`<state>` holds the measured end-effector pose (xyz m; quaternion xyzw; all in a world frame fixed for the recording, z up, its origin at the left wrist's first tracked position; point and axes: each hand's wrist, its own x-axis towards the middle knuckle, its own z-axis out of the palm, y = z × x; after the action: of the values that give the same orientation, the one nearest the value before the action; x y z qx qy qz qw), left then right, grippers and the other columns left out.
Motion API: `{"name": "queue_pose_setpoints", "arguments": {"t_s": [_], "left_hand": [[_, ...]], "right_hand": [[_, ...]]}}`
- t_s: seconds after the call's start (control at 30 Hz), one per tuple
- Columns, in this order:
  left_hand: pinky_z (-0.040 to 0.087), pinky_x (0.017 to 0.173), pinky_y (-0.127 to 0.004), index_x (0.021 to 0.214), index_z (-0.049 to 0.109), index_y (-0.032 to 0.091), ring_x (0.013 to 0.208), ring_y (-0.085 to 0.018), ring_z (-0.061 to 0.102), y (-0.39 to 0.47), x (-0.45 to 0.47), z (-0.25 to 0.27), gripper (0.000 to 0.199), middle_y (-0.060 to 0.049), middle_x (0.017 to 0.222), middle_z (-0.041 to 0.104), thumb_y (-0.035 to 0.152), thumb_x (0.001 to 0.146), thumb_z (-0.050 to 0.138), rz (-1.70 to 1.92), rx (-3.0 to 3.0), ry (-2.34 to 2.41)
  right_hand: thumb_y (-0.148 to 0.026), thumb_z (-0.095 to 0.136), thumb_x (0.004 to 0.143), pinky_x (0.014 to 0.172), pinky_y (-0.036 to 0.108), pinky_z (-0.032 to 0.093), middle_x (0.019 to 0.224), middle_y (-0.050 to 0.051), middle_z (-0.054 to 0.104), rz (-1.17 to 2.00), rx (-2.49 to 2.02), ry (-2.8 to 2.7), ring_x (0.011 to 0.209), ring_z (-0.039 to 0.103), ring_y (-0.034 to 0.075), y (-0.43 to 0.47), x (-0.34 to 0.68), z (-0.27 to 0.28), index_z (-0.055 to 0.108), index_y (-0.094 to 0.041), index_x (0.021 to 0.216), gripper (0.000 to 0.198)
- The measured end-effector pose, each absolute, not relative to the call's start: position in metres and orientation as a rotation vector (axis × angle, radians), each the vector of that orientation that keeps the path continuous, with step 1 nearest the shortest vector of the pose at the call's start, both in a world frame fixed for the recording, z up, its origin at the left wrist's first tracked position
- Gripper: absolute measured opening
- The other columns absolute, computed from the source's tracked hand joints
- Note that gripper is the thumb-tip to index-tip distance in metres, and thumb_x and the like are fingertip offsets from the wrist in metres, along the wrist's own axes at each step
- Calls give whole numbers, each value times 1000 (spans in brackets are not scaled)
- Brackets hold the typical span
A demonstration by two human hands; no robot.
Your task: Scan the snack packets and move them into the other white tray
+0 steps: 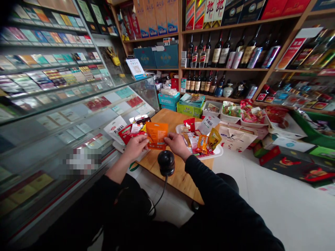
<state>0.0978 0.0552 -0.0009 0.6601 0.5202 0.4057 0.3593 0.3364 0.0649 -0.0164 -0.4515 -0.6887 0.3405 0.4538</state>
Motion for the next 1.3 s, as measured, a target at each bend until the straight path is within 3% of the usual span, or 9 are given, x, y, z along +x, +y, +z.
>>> {"name": "queue_pose_setpoints", "arguments": {"t_s": [0.33,0.47,0.87,1.17,1.3], "left_hand": [[54,62,-28,89,66,19,70,-19,71,93,109,-41,19,-4,81,73,37,88,61,1065,1738,1350],[56,64,-30,90,66,19,71,-20,71,100,112,-57,18,-4,79,73,35,89,59,1017,1712,1360],[53,64,-29,84,65,18,66,-18,69,102,117,-73,16,-4,76,73,33,88,59,965,1762,1389],[54,64,-29,89,65,18,69,-19,71,103,124,-75,17,-6,79,74,32,90,56,940,1703,1385],[51,63,-28,85,66,18,65,-18,66,105,125,-74,15,-5,76,72,31,87,58,941,1740,1407]], "right_hand": [[-31,60,87,65,26,42,61,0,62,618,-1323,-1763,63,54,15,88,349,-51,66,-19,67,24],[-30,59,88,66,26,41,66,1,65,647,-1335,-1797,64,54,15,89,353,-64,67,-19,69,24],[-30,59,88,59,25,34,59,-2,54,671,-1412,-1783,60,48,13,83,359,-72,59,-19,62,28],[-24,59,88,65,25,41,72,2,69,711,-1408,-1777,67,57,15,88,357,-82,71,-18,75,19],[-24,59,89,65,25,40,69,1,67,692,-1430,-1764,67,57,15,91,360,-84,69,-18,70,22]]}}
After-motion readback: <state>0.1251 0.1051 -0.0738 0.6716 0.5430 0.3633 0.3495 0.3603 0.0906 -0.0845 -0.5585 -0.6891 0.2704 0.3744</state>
